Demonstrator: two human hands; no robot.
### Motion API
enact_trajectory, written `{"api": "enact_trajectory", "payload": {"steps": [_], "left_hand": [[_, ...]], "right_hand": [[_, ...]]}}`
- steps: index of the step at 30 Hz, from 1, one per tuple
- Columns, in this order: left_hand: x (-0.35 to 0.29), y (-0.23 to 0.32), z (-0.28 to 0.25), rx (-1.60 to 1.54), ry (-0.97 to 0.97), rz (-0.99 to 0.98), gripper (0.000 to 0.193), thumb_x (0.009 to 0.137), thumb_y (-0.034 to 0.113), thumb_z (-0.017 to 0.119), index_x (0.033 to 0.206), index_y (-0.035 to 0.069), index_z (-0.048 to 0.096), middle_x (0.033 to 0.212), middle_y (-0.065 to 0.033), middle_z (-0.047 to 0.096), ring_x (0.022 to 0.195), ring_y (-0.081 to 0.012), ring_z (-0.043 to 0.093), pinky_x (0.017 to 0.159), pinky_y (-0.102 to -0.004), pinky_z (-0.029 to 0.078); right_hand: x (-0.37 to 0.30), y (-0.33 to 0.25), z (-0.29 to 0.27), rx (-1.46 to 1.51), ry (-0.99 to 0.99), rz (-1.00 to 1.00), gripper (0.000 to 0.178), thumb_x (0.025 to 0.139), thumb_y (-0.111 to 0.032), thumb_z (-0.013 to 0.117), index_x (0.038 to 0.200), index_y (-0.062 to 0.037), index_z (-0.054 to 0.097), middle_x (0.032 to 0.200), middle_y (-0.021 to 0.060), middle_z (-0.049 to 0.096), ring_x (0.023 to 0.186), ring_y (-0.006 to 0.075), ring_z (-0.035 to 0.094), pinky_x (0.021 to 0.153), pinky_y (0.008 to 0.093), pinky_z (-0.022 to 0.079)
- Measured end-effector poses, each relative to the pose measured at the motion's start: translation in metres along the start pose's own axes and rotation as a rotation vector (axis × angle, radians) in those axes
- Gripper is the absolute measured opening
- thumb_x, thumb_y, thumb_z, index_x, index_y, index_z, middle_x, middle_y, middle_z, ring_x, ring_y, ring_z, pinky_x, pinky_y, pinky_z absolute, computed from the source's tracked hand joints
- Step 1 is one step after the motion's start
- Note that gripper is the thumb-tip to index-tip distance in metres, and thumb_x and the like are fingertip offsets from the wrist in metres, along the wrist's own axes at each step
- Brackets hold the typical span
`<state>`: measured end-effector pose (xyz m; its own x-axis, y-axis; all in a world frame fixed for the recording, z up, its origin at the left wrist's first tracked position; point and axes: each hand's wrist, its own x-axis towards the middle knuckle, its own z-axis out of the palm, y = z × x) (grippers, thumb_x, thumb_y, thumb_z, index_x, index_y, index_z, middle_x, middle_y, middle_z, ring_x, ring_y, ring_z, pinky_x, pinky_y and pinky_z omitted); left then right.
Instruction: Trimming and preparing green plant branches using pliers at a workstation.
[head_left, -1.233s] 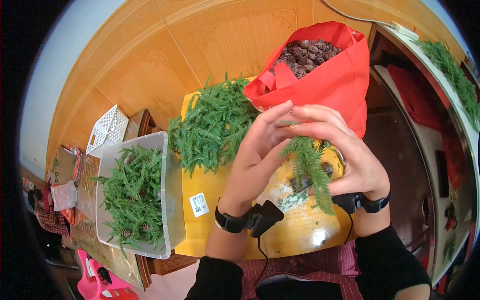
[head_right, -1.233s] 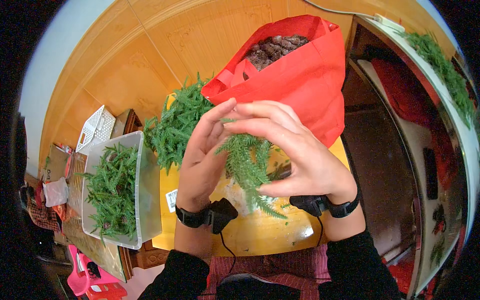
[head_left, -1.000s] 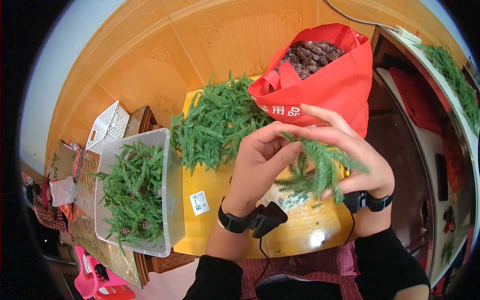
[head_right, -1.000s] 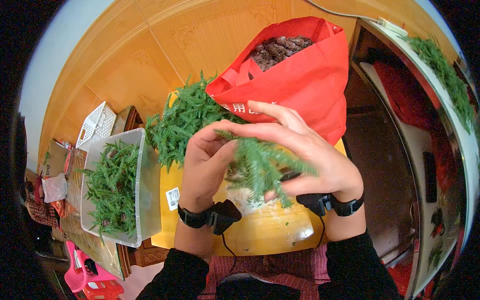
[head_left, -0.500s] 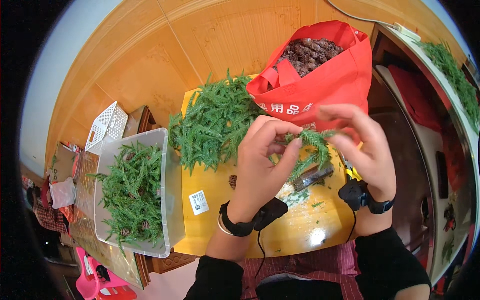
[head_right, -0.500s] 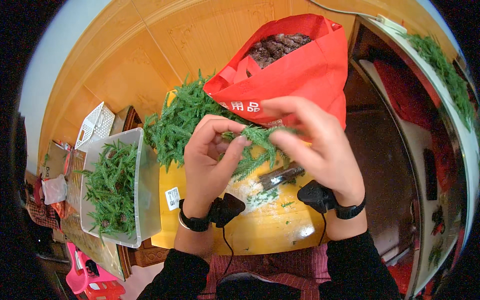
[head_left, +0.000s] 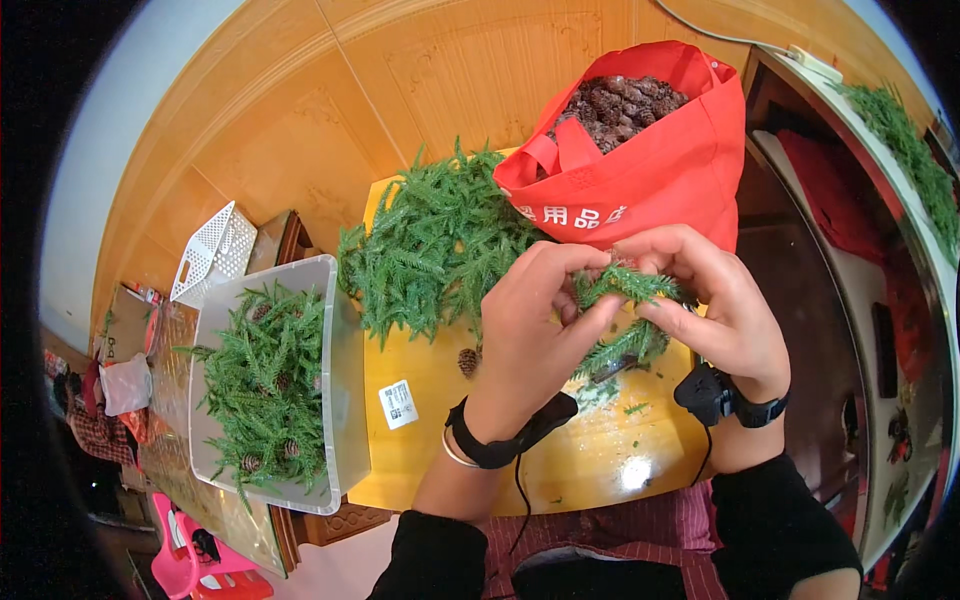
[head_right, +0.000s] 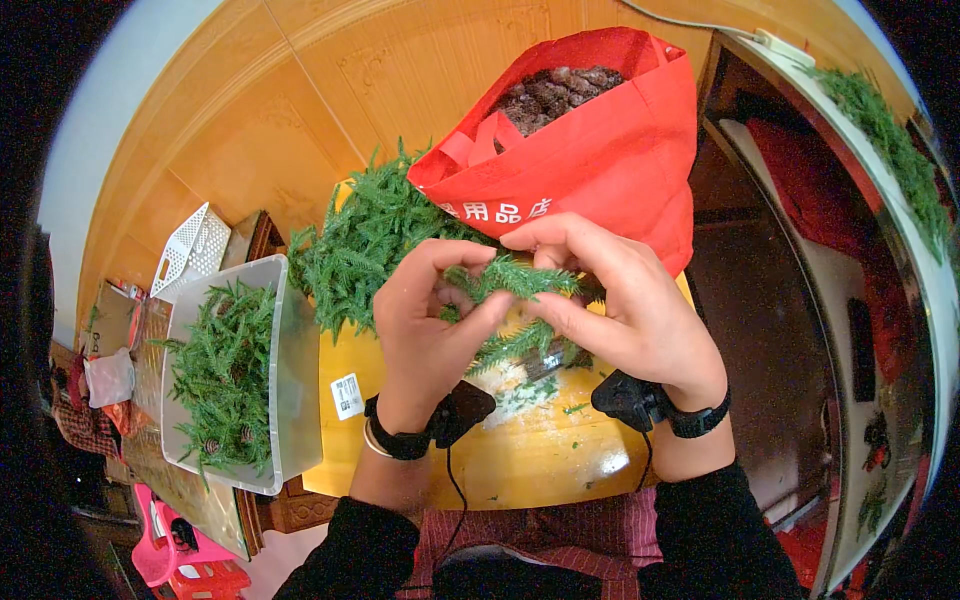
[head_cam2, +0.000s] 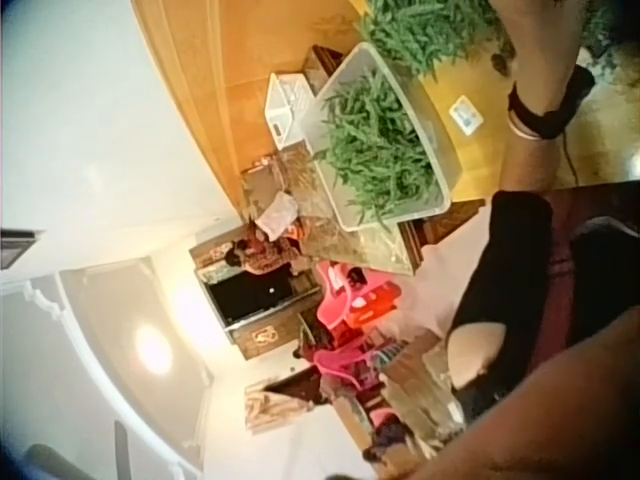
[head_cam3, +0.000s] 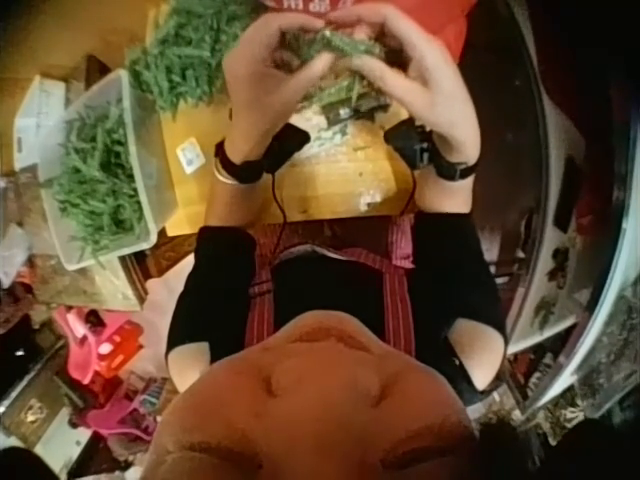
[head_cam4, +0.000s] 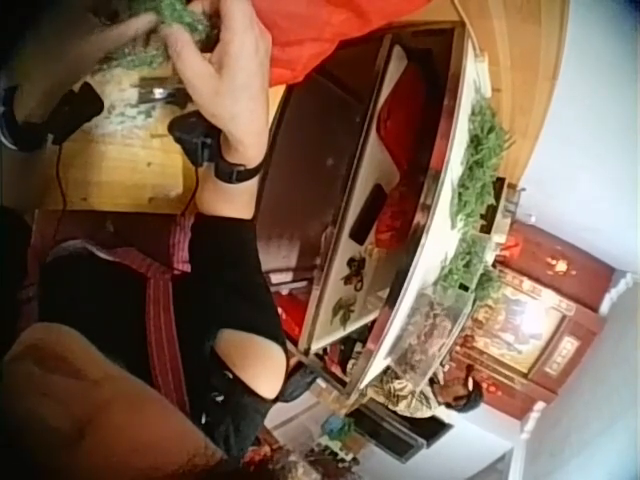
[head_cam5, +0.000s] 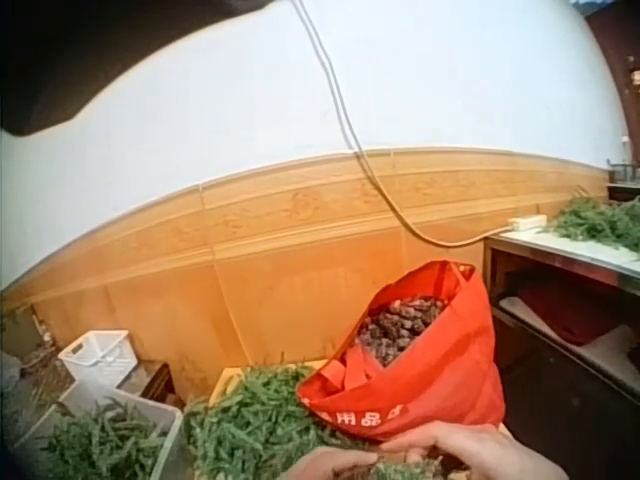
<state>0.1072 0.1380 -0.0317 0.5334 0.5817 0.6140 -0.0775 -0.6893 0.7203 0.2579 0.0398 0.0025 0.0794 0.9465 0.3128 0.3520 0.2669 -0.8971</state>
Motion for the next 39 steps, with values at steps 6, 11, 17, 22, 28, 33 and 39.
{"api": "enact_trajectory", "payload": {"steps": [6, 11, 17, 22, 28, 33, 39], "left_hand": [[0.002, 0.003, -0.003, -0.626, -0.157, -0.284, 0.027, 0.072, -0.004, 0.064, 0.096, 0.001, 0.053, 0.088, -0.0026, 0.056, 0.071, -0.003, 0.053, 0.054, -0.0145, 0.042], [0.002, 0.004, -0.006, -0.451, -0.19, -0.403, 0.024, 0.075, -0.006, 0.057, 0.097, 0.001, 0.051, 0.084, -0.0016, 0.054, 0.074, -0.0051, 0.053, 0.062, -0.0183, 0.044], [-0.002, 0.001, 0.002, -0.248, -0.082, -0.19, 0.025, 0.075, -0.008, 0.051, 0.098, 0.0, 0.049, 0.089, -0.0024, 0.054, 0.082, -0.0088, 0.053, 0.073, -0.0228, 0.044], [0.005, 0.008, -0.008, -0.728, -0.289, -0.352, 0.036, 0.075, -0.003, 0.056, 0.111, -0.003, 0.047, 0.095, -0.0045, 0.055, 0.087, -0.0101, 0.054, 0.077, -0.0238, 0.043], [0.004, 0.005, -0.019, -0.958, -0.335, -0.594, 0.036, 0.076, 0.007, 0.063, 0.109, -0.004, 0.05, 0.094, -0.0066, 0.058, 0.082, -0.0107, 0.055, 0.071, -0.0221, 0.045], [0.004, -0.002, -0.019, -1.019, -0.443, -0.61, 0.026, 0.077, 0.013, 0.065, 0.095, 0.0, 0.052, 0.088, -0.0106, 0.06, 0.069, -0.0137, 0.058, 0.055, -0.019, 0.045], [0.0, -0.004, -0.024, -1.197, -0.335, -0.587, 0.026, 0.074, 0.012, 0.068, 0.088, 0.003, 0.048, 0.088, -0.0114, 0.057, 0.072, -0.0199, 0.061, 0.053, -0.022, 0.048]], "right_hand": [[-0.001, -0.002, 0.0, -0.021, 0.015, -0.012, 0.036, 0.074, -0.001, 0.056, 0.109, 0.0022, 0.05, 0.087, 0.0005, 0.049, 0.082, 0.007, 0.048, 0.072, 0.0205, 0.04], [0.0, -0.002, 0.0, -0.043, 0.001, -0.029, 0.036, 0.073, 0.0, 0.055, 0.108, 0.0017, 0.051, 0.086, 0.0005, 0.049, 0.08, 0.0068, 0.048, 0.072, 0.021, 0.04], [0.002, -0.004, 0.006, -0.083, -0.053, -0.003, 0.037, 0.071, 0.002, 0.057, 0.107, 0.0004, 0.05, 0.084, 0.0001, 0.048, 0.076, 0.006, 0.048, 0.069, 0.0198, 0.041], [-0.001, -0.003, 0.002, -0.055, -0.009, 0.006, 0.036, 0.072, 0.002, 0.058, 0.106, 0.0007, 0.05, 0.084, 0.0004, 0.048, 0.077, 0.0063, 0.049, 0.069, 0.0193, 0.04], [-0.003, -0.003, -0.001, -0.016, -0.031, -0.054, 0.033, 0.074, 0.002, 0.056, 0.106, 0.0018, 0.05, 0.089, 0.0017, 0.049, 0.082, 0.008, 0.05, 0.074, 0.021, 0.04], [-0.006, -0.002, -0.004, 0.069, -0.058, -0.069, 0.03, 0.077, -0.002, 0.056, 0.106, 0.0039, 0.05, 0.091, 0.0038, 0.052, 0.086, 0.0099, 0.052, 0.077, 0.0225, 0.04], [-0.011, -0.011, -0.014, 0.402, -0.076, 0.127, 0.03, 0.081, -0.012, 0.054, 0.106, 0.0051, 0.05, 0.086, 0.0037, 0.055, 0.085, 0.01, 0.052, 0.075, 0.0209, 0.04]]}}
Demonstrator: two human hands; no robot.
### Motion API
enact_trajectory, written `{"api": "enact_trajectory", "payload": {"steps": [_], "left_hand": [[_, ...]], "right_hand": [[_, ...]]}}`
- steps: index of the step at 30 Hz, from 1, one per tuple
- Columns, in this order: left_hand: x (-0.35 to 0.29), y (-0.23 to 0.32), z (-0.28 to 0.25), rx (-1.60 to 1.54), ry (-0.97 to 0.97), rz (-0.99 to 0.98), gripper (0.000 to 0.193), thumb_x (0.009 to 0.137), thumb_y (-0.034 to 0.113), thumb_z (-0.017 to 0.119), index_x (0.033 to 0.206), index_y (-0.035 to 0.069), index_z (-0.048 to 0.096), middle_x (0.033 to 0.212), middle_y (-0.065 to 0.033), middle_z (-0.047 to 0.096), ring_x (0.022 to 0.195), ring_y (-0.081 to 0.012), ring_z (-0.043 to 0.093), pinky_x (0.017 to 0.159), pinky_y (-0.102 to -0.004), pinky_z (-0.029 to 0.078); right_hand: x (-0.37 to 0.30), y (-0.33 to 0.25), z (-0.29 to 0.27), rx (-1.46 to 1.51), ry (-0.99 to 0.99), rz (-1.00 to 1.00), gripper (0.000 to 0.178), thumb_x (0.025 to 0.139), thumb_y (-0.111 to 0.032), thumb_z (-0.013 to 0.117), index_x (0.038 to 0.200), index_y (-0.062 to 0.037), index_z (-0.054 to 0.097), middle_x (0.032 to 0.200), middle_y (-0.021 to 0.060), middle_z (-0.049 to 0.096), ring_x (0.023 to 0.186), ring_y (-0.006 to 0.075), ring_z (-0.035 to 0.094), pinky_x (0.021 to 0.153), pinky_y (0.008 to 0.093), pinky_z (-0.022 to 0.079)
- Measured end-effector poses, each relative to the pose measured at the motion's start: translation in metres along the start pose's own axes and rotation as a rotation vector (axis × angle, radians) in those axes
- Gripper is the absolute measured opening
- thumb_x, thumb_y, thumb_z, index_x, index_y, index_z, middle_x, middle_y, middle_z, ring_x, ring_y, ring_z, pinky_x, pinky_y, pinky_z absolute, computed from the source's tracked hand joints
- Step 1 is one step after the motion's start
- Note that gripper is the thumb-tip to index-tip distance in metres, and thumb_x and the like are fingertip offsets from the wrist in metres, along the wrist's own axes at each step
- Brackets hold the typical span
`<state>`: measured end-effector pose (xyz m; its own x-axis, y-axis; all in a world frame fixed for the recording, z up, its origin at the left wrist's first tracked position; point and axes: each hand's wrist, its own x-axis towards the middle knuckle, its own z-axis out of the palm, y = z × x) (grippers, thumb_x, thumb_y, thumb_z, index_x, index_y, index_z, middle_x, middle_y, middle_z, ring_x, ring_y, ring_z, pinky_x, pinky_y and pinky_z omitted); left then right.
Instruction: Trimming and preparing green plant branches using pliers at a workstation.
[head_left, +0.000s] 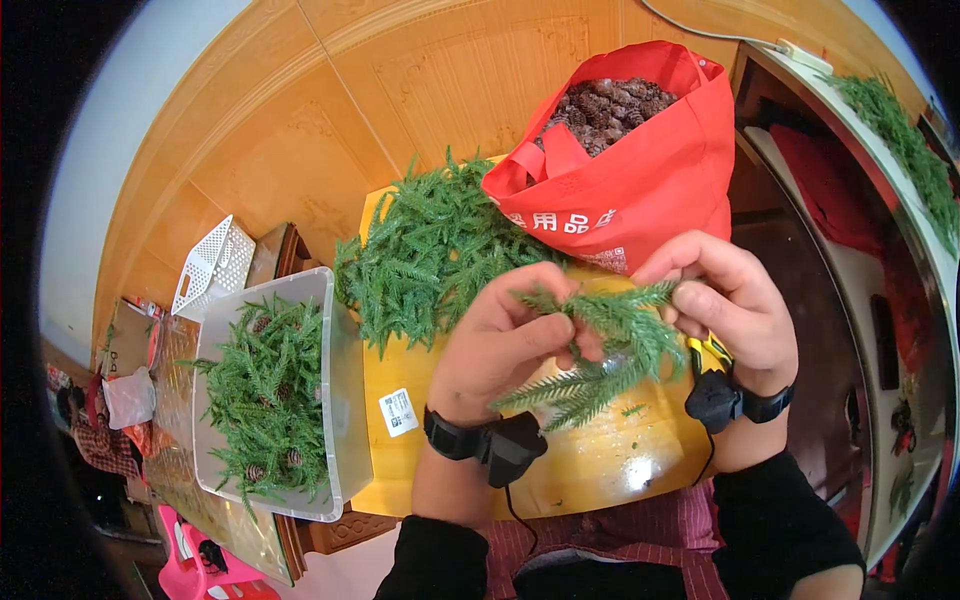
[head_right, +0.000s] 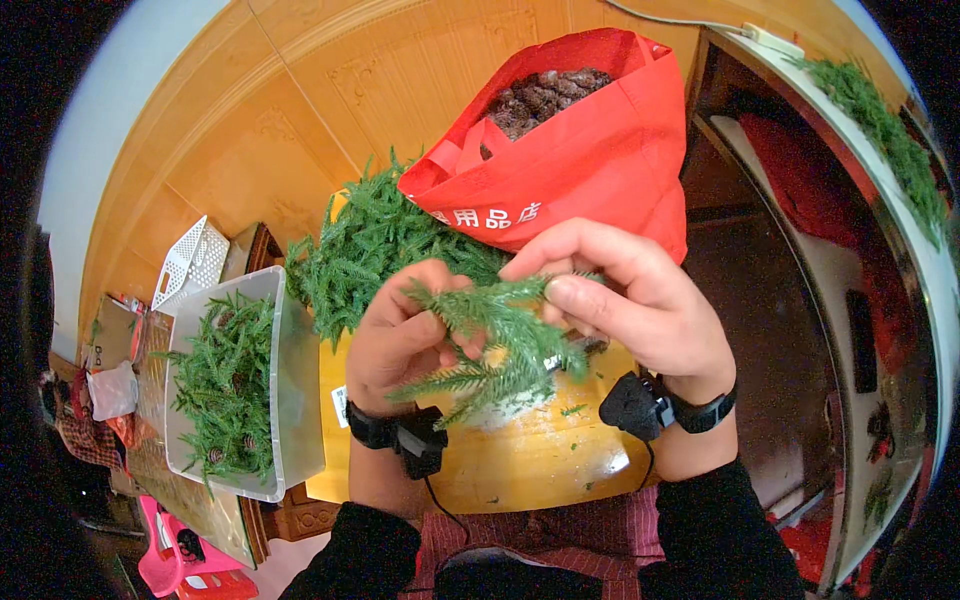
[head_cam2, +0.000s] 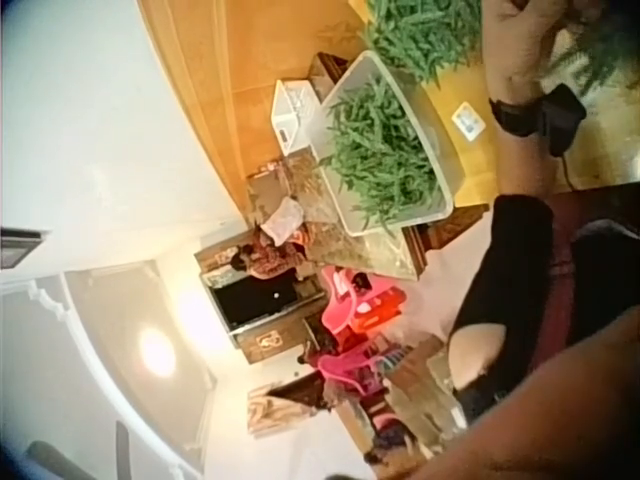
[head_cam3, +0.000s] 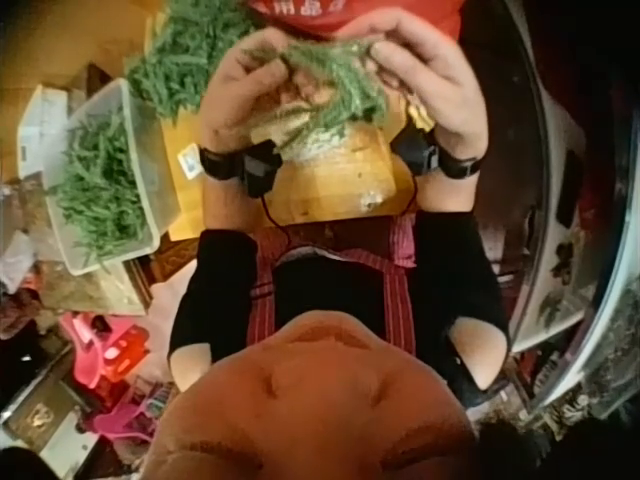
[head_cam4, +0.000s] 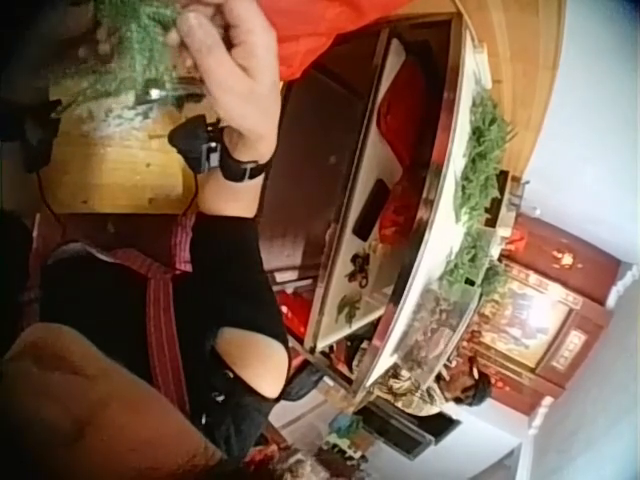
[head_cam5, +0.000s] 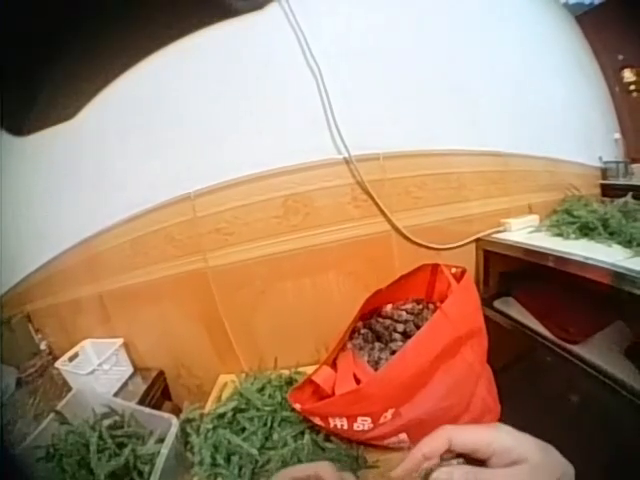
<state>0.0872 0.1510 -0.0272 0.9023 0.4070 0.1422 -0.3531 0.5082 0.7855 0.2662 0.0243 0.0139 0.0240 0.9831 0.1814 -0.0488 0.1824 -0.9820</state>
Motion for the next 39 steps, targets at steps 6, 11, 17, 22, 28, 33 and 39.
{"api": "enact_trajectory", "payload": {"steps": [6, 11, 17, 22, 28, 33, 39], "left_hand": [[-0.002, 0.002, -0.005, 0.14, 0.037, 0.094, 0.024, 0.074, 0.007, 0.067, 0.087, 0.005, 0.047, 0.089, -0.0095, 0.056, 0.072, -0.0203, 0.061, 0.052, -0.021, 0.048], [0.0, 0.002, -0.005, 0.078, -0.032, 0.081, 0.016, 0.077, -0.002, 0.061, 0.088, 0.003, 0.051, 0.084, -0.006, 0.055, 0.075, -0.0188, 0.062, 0.06, -0.0249, 0.048], [0.001, -0.002, -0.006, 0.007, -0.127, 0.118, 0.013, 0.079, 0.0, 0.061, 0.087, 0.003, 0.051, 0.081, -0.0087, 0.056, 0.074, -0.0189, 0.061, 0.06, -0.0254, 0.048], [0.002, -0.003, -0.001, -0.024, -0.178, 0.135, 0.011, 0.08, 0.003, 0.06, 0.085, 0.003, 0.05, 0.079, -0.0096, 0.057, 0.072, -0.0181, 0.06, 0.06, -0.026, 0.047], [0.003, -0.002, 0.002, 0.21, -0.094, 0.132, 0.017, 0.078, 0.011, 0.063, 0.079, 0.004, 0.047, 0.074, -0.0104, 0.055, 0.069, -0.0208, 0.057, 0.055, -0.026, 0.043], [0.005, 0.0, 0.007, 0.772, -0.037, 0.203, 0.009, 0.074, -0.003, 0.063, 0.076, 0.0, 0.054, 0.08, -0.0088, 0.058, 0.072, -0.016, 0.055, 0.063, -0.0254, 0.043], [0.004, 0.002, 0.011, 1.08, 0.057, 0.423, 0.01, 0.073, -0.003, 0.064, 0.078, -0.001, 0.056, 0.081, -0.0062, 0.058, 0.074, -0.0139, 0.055, 0.067, -0.0248, 0.043]], "right_hand": [[0.008, 0.01, 0.009, -0.044, 0.138, -0.083, 0.035, 0.078, -0.009, 0.059, 0.109, 0.0031, 0.048, 0.095, 0.0031, 0.055, 0.076, 0.005, 0.049, 0.066, 0.0179, 0.037], [0.009, 0.01, 0.01, -0.114, 0.072, -0.079, 0.041, 0.076, -0.008, 0.062, 0.112, 0.0023, 0.046, 0.096, 0.0023, 0.054, 0.078, 0.0051, 0.048, 0.068, 0.0192, 0.038], [0.005, 0.003, 0.008, -0.044, 0.025, -0.056, 0.042, 0.076, -0.009, 0.062, 0.114, 0.0029, 0.047, 0.093, 0.0019, 0.055, 0.08, 0.0063, 0.05, 0.071, 0.0195, 0.039], [0.005, 0.006, 0.006, -0.148, 0.049, -0.113, 0.036, 0.077, -0.007, 0.06, 0.111, 0.0026, 0.05, 0.097, 0.004, 0.054, 0.082, 0.007, 0.05, 0.073, 0.0211, 0.04], [0.009, 0.011, -0.003, -0.395, 0.047, -0.211, 0.03, 0.078, -0.006, 0.057, 0.106, 0.0028, 0.053, 0.1, 0.0054, 0.053, 0.085, 0.009, 0.051, 0.076, 0.0235, 0.041], [0.013, 0.012, 0.001, -0.45, 0.076, -0.264, 0.027, 0.077, -0.006, 0.057, 0.102, 0.0031, 0.056, 0.089, 0.0063, 0.056, 0.081, 0.012, 0.053, 0.073, 0.0247, 0.042], [0.013, 0.013, -0.004, -0.618, -0.027, -0.354, 0.019, 0.075, -0.007, 0.06, 0.092, 0.0012, 0.061, 0.075, 0.0057, 0.058, 0.072, 0.0136, 0.056, 0.065, 0.0264, 0.044]]}}
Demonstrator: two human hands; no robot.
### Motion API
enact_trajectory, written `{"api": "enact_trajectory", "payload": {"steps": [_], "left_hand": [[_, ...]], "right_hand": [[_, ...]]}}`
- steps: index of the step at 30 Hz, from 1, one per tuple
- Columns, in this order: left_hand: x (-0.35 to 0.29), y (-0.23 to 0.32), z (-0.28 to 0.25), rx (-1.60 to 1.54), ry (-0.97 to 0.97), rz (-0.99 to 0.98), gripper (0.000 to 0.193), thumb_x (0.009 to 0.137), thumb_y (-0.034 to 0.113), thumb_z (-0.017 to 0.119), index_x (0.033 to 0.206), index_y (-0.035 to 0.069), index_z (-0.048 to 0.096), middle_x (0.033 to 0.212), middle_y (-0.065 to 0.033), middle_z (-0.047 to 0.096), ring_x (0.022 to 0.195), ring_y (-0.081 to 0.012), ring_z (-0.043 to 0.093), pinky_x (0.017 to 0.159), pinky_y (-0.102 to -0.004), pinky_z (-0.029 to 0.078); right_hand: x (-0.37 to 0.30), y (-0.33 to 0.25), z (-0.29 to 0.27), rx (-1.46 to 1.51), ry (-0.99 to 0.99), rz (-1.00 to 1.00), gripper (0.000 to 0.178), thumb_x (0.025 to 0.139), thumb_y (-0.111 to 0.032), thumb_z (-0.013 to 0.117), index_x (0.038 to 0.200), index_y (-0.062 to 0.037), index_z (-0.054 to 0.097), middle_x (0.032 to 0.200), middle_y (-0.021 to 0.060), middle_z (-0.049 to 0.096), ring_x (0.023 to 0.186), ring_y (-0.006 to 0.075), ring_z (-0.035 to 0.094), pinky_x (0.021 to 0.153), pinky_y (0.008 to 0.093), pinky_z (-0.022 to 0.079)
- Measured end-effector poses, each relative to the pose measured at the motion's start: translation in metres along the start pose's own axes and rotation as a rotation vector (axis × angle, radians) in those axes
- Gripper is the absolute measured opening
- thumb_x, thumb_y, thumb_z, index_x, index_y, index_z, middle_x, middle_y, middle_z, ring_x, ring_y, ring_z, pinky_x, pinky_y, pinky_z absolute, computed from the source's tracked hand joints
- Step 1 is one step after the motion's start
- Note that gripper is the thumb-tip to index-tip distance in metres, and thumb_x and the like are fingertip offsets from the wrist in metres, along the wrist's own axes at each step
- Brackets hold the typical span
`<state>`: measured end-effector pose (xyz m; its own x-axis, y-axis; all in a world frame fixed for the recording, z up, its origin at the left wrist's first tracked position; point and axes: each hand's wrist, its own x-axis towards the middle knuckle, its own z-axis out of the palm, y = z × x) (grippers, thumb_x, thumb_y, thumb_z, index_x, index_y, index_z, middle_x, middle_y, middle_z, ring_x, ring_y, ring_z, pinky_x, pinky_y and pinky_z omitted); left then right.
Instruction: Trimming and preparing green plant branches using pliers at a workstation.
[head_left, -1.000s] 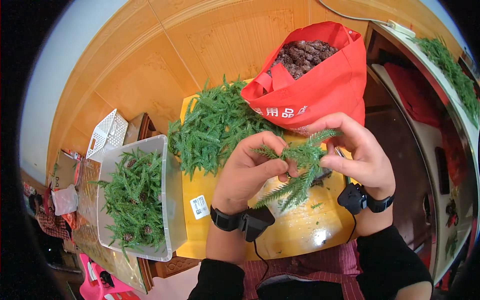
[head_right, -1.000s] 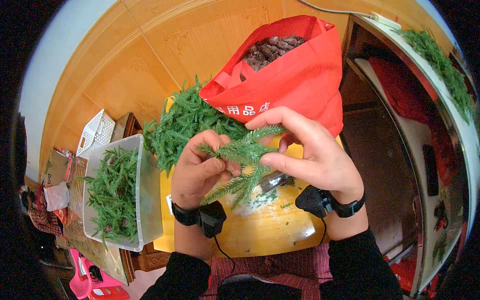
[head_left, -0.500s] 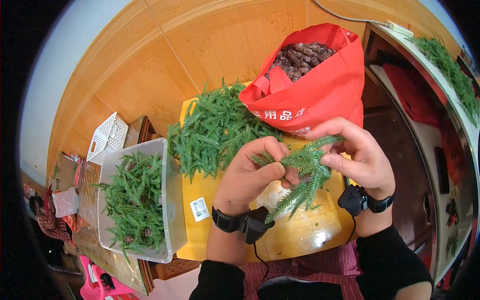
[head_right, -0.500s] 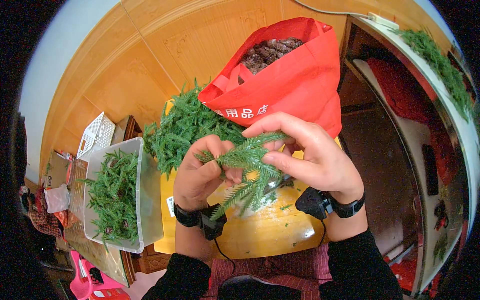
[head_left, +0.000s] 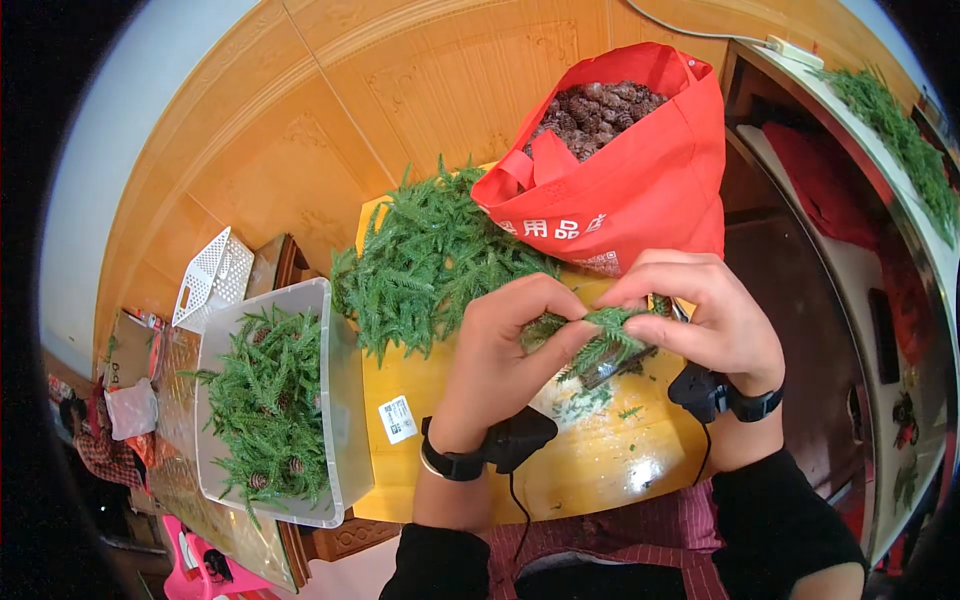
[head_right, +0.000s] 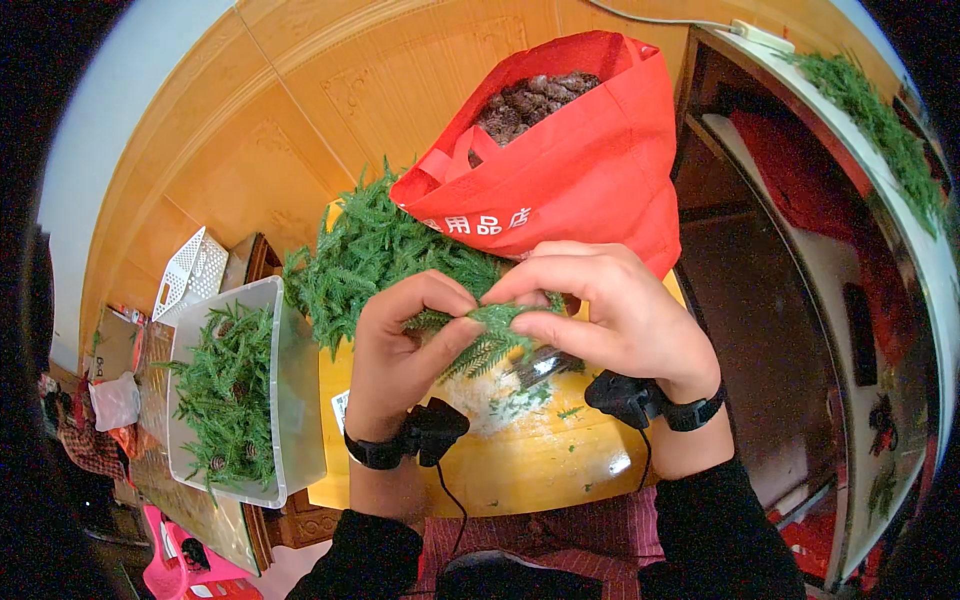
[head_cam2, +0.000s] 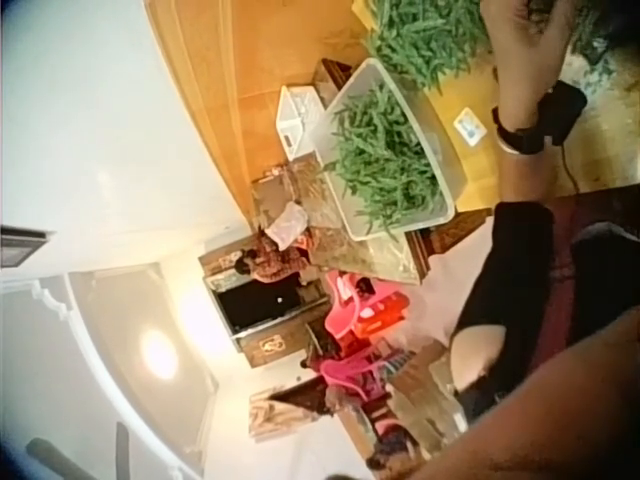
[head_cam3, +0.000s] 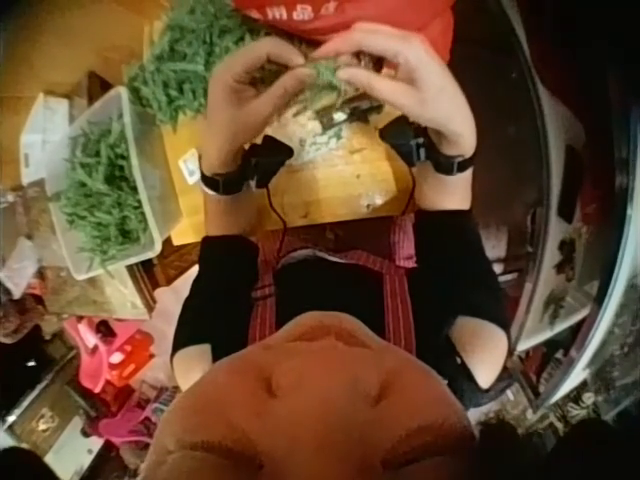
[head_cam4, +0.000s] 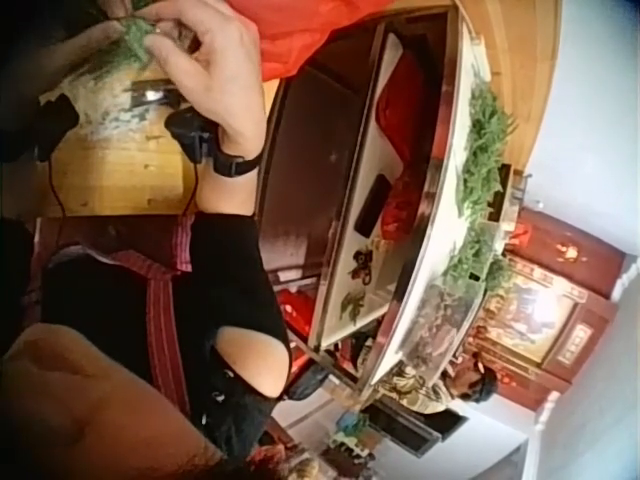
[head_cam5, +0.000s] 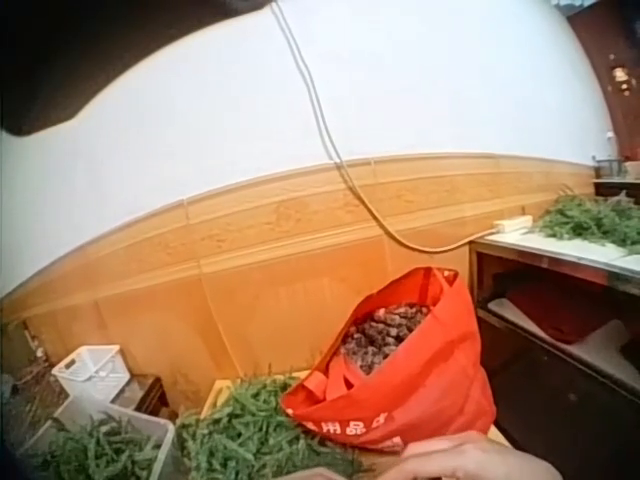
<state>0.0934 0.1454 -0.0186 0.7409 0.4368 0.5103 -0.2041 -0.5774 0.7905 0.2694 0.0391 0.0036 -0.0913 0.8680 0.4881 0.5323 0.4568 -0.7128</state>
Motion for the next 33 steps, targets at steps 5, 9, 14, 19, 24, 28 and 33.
{"api": "enact_trajectory", "payload": {"steps": [5, 9, 14, 19, 24, 28, 33], "left_hand": [[-0.002, -0.003, 0.004, -0.012, 0.042, 0.008, 0.009, 0.073, -0.004, 0.063, 0.078, -0.001, 0.056, 0.081, -0.008, 0.058, 0.072, -0.0132, 0.055, 0.063, -0.0229, 0.044], [-0.005, 0.0, 0.004, -0.356, 0.131, -0.106, 0.008, 0.078, -0.003, 0.061, 0.082, 0.0, 0.055, 0.084, -0.0084, 0.058, 0.071, -0.0147, 0.058, 0.062, -0.0236, 0.047], [-0.002, -0.004, 0.004, -0.601, 0.235, 0.002, 0.004, 0.085, 0.0, 0.053, 0.089, 0.001, 0.05, 0.085, -0.0105, 0.057, 0.075, -0.0169, 0.06, 0.061, -0.0249, 0.049], [0.0, -0.006, 0.009, -0.84, 0.21, -0.231, 0.017, 0.09, 0.019, 0.051, 0.096, 0.004, 0.046, 0.081, -0.0094, 0.056, 0.072, -0.0188, 0.059, 0.056, -0.0213, 0.046], [-0.001, 0.001, 0.013, -0.913, 0.066, -0.269, 0.02, 0.087, 0.019, 0.055, 0.099, 0.004, 0.047, 0.081, -0.01, 0.056, 0.071, -0.0189, 0.059, 0.057, -0.0228, 0.047], [-0.003, -0.004, 0.008, -1.033, -0.094, -0.329, 0.015, 0.086, 0.011, 0.056, 0.096, 0.003, 0.051, 0.086, -0.0098, 0.059, 0.075, -0.0182, 0.06, 0.06, -0.0251, 0.048], [-0.005, -0.004, 0.009, -1.058, -0.167, -0.376, 0.014, 0.085, 0.012, 0.057, 0.094, 0.003, 0.052, 0.084, -0.0091, 0.059, 0.071, -0.0168, 0.059, 0.057, -0.0235, 0.047]], "right_hand": [[-0.001, -0.007, -0.002, 0.132, 0.032, 0.198, 0.02, 0.073, -0.008, 0.063, 0.091, 0.0009, 0.064, 0.077, 0.0059, 0.059, 0.072, 0.0111, 0.056, 0.063, 0.0237, 0.043], [-0.002, -0.001, -0.002, 0.21, 0.184, 0.214, 0.02, 0.077, -0.008, 0.06, 0.095, 0.0009, 0.063, 0.077, 0.0024, 0.058, 0.072, 0.0084, 0.055, 0.063, 0.0212, 0.042], [-0.002, -0.003, 0.002, 0.527, 0.408, 0.249, 0.013, 0.084, -0.006, 0.05, 0.095, -0.0001, 0.054, 0.085, 0.0012, 0.054, 0.074, 0.0075, 0.055, 0.06, 0.0169, 0.041], [0.001, -0.001, 0.003, 0.647, 0.362, 0.323, 0.011, 0.082, -0.003, 0.049, 0.092, -0.0009, 0.052, 0.085, 0.0013, 0.053, 0.065, 0.0052, 0.05, 0.054, 0.016, 0.036], [0.005, 0.008, 0.001, 0.504, 0.195, 0.3, 0.02, 0.074, -0.002, 0.057, 0.094, -0.0006, 0.057, 0.077, -0.0011, 0.053, 0.064, 0.004, 0.046, 0.055, 0.0162, 0.034], [0.005, 0.016, 0.001, 0.38, 0.061, 0.002, 0.029, 0.066, -0.004, 0.066, 0.094, 0.0014, 0.064, 0.082, 0.0052, 0.058, 0.069, 0.0095, 0.051, 0.06, 0.0191, 0.039], [0.003, 0.014, 0.004, 0.436, 0.06, 0.032, 0.032, 0.061, -0.003, 0.07, 0.092, 0.0018, 0.066, 0.081, 0.0093, 0.061, 0.071, 0.0143, 0.057, 0.061, 0.024, 0.043]]}}
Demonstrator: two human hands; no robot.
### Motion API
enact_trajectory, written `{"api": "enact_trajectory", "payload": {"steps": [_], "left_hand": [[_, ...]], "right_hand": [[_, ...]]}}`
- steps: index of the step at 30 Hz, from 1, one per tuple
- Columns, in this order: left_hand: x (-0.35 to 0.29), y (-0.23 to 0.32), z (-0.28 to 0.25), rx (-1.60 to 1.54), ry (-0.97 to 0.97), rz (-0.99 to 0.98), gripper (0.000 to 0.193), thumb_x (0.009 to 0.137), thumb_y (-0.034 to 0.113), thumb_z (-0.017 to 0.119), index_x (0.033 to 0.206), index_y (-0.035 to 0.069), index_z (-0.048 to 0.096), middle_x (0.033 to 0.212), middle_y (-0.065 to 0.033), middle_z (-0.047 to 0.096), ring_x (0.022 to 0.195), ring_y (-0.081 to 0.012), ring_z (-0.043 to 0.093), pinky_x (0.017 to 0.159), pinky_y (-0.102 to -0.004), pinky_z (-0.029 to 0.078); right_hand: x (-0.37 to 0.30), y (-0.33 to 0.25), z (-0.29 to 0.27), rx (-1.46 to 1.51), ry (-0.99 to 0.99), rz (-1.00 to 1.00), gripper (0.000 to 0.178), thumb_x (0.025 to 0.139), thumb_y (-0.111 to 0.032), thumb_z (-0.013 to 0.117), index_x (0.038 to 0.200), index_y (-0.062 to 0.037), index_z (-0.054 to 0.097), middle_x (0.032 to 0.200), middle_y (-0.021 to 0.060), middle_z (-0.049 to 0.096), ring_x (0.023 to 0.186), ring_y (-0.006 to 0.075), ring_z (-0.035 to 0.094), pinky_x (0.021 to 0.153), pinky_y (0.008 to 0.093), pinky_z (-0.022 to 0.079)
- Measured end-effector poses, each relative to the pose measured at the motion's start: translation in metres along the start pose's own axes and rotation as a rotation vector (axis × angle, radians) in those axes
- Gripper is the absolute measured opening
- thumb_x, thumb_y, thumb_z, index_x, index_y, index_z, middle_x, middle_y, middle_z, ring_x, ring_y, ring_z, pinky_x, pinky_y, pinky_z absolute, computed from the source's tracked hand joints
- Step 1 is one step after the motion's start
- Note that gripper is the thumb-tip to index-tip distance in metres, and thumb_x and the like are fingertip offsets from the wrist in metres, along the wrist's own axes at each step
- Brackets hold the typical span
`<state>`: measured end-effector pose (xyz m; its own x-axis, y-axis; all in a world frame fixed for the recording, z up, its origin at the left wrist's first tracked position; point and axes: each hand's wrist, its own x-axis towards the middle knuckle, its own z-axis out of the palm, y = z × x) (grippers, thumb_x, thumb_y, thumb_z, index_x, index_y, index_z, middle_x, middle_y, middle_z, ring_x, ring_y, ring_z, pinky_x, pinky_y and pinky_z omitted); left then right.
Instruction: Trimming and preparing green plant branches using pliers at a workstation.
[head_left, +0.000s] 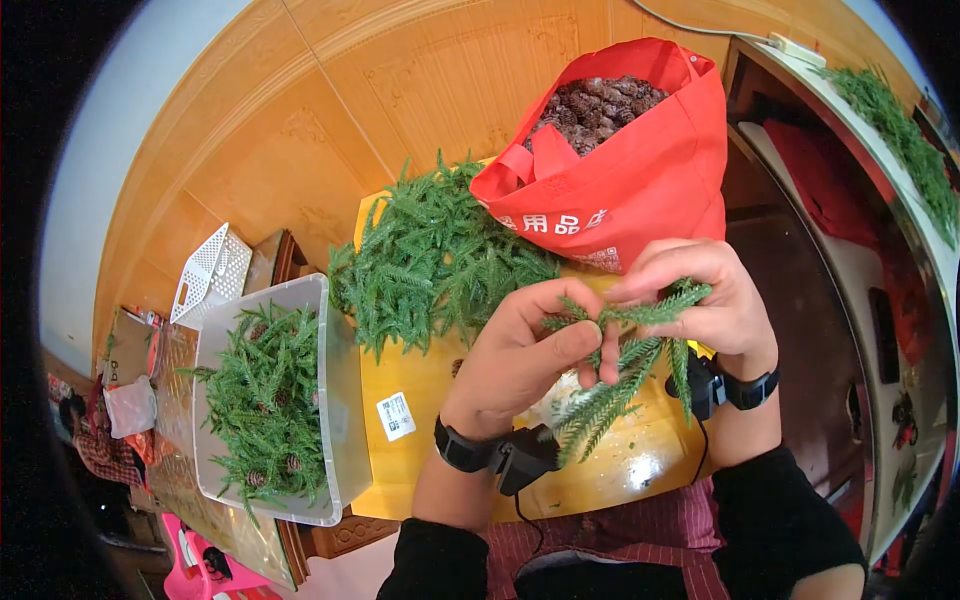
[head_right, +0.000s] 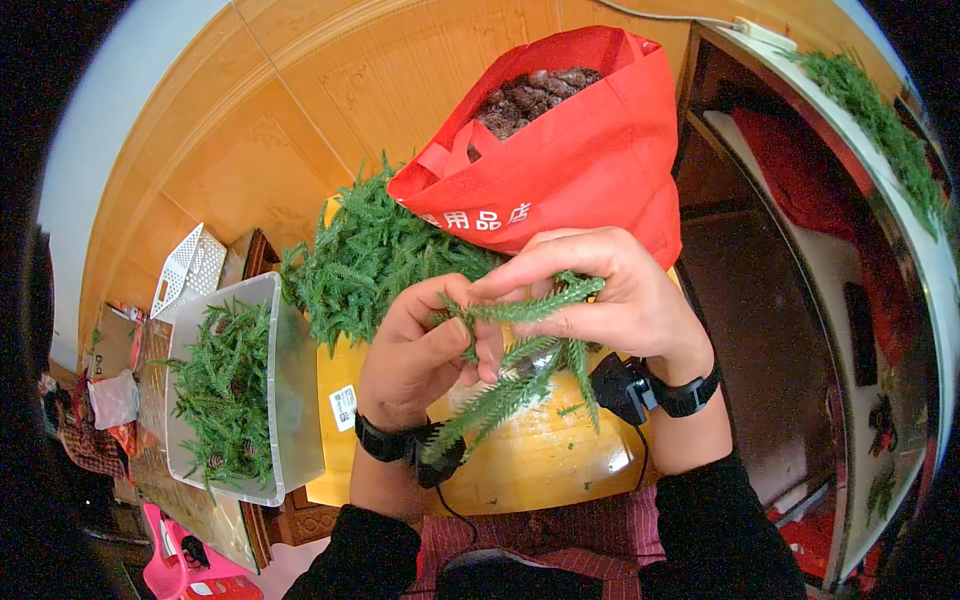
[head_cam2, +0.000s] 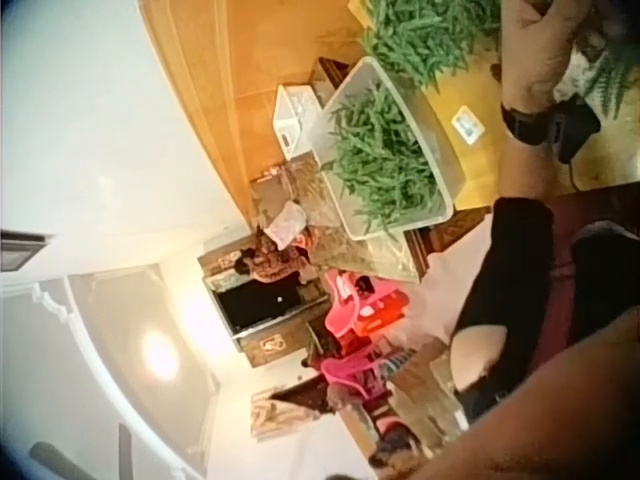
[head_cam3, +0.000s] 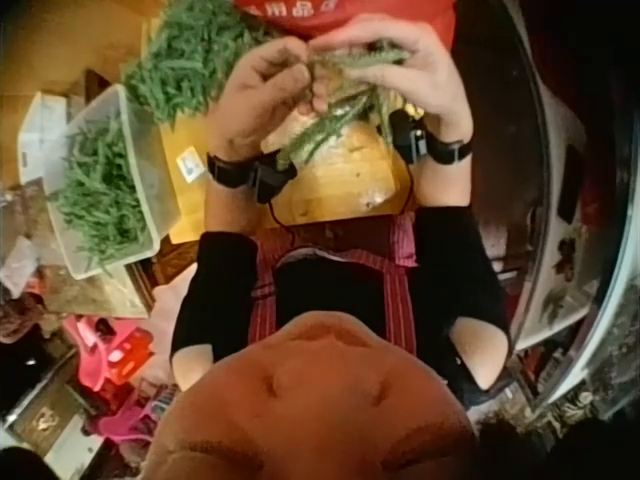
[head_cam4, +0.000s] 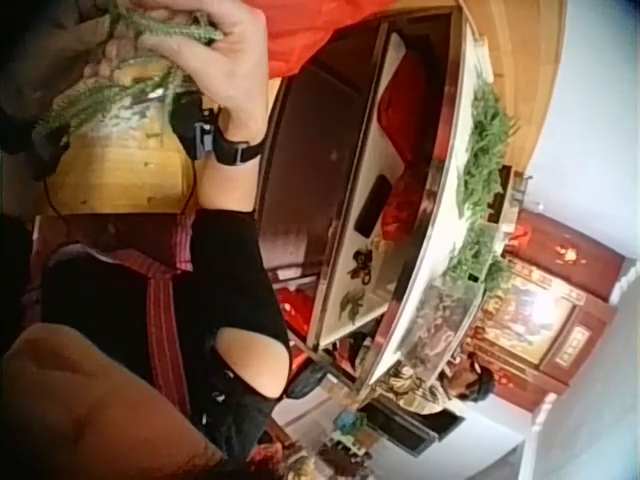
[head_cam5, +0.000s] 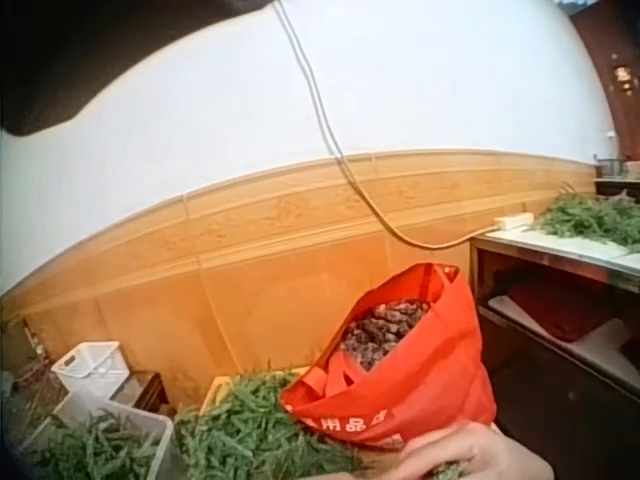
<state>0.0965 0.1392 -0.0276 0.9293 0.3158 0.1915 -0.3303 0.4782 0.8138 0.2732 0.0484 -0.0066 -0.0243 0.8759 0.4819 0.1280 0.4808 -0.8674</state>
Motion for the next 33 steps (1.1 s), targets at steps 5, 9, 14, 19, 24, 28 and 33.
{"api": "enact_trajectory", "payload": {"steps": [5, 9, 14, 19, 24, 28, 33], "left_hand": [[0.0, 0.004, -0.001, -0.001, 0.003, -0.072, 0.013, 0.085, 0.013, 0.058, 0.092, 0.004, 0.053, 0.079, -0.007, 0.059, 0.067, -0.0137, 0.058, 0.054, -0.0209, 0.044], [0.0, 0.007, 0.007, 0.062, -0.013, -0.088, 0.015, 0.085, 0.015, 0.058, 0.092, 0.004, 0.054, 0.078, -0.0058, 0.059, 0.066, -0.0111, 0.058, 0.053, -0.0191, 0.043], [-0.002, 0.007, 0.002, 0.071, -0.039, -0.133, 0.016, 0.085, 0.016, 0.058, 0.093, 0.003, 0.054, 0.077, -0.0052, 0.059, 0.065, -0.0103, 0.058, 0.052, -0.0187, 0.041], [0.0, 0.007, 0.005, 0.026, -0.046, -0.086, 0.014, 0.085, 0.015, 0.058, 0.091, 0.004, 0.053, 0.074, -0.0045, 0.059, 0.064, -0.0101, 0.057, 0.052, -0.0185, 0.042], [-0.002, 0.008, 0.007, 0.072, -0.032, -0.119, 0.013, 0.084, 0.014, 0.058, 0.09, 0.003, 0.053, 0.075, -0.0043, 0.059, 0.064, -0.0096, 0.057, 0.052, -0.0179, 0.042], [-0.002, 0.007, 0.007, 0.098, -0.045, -0.152, 0.011, 0.084, 0.013, 0.059, 0.087, 0.003, 0.054, 0.074, -0.0039, 0.059, 0.063, -0.0087, 0.057, 0.052, -0.0174, 0.041], [-0.001, 0.006, 0.008, 0.174, -0.055, -0.207, 0.013, 0.081, 0.012, 0.061, 0.087, 0.002, 0.055, 0.073, -0.004, 0.059, 0.061, -0.0088, 0.057, 0.05, -0.0174, 0.041]], "right_hand": [[0.002, -0.007, 0.004, -0.141, -0.04, -0.033, 0.029, 0.06, -0.005, 0.073, 0.088, 0.0008, 0.068, 0.071, 0.0075, 0.06, 0.063, 0.0128, 0.056, 0.054, 0.0235, 0.042], [0.0, -0.008, 0.005, -0.132, -0.051, -0.06, 0.029, 0.061, -0.01, 0.075, 0.087, 0.0002, 0.068, 0.071, 0.0062, 0.059, 0.06, 0.0118, 0.054, 0.052, 0.0228, 0.04], [-0.001, -0.011, 0.011, -0.082, -0.043, -0.036, 0.032, 0.063, -0.018, 0.077, 0.088, -0.0017, 0.067, 0.075, 0.0044, 0.056, 0.059, 0.0098, 0.051, 0.052, 0.0216, 0.039], [-0.001, -0.013, 0.01, -0.17, -0.061, -0.101, 0.033, 0.059, -0.014, 0.079, 0.086, -0.0013, 0.066, 0.076, 0.0049, 0.055, 0.063, 0.0108, 0.052, 0.055, 0.0223, 0.04], [-0.002, -0.006, 0.014, -0.14, 0.014, -0.143, 0.024, 0.058, -0.005, 0.076, 0.079, 0.0, 0.066, 0.076, 0.0062, 0.055, 0.066, 0.0127, 0.053, 0.058, 0.0232, 0.041], [-0.002, -0.012, 0.018, 0.062, 0.042, 0.028, 0.015, 0.06, -0.003, 0.07, 0.073, 0.001, 0.064, 0.074, 0.0075, 0.056, 0.066, 0.0142, 0.054, 0.059, 0.0241, 0.04], [-0.004, -0.009, 0.016, 0.184, 0.002, 0.154, 0.015, 0.063, -0.01, 0.069, 0.071, 0.0015, 0.062, 0.072, 0.0077, 0.056, 0.066, 0.014, 0.053, 0.059, 0.0241, 0.039]]}}
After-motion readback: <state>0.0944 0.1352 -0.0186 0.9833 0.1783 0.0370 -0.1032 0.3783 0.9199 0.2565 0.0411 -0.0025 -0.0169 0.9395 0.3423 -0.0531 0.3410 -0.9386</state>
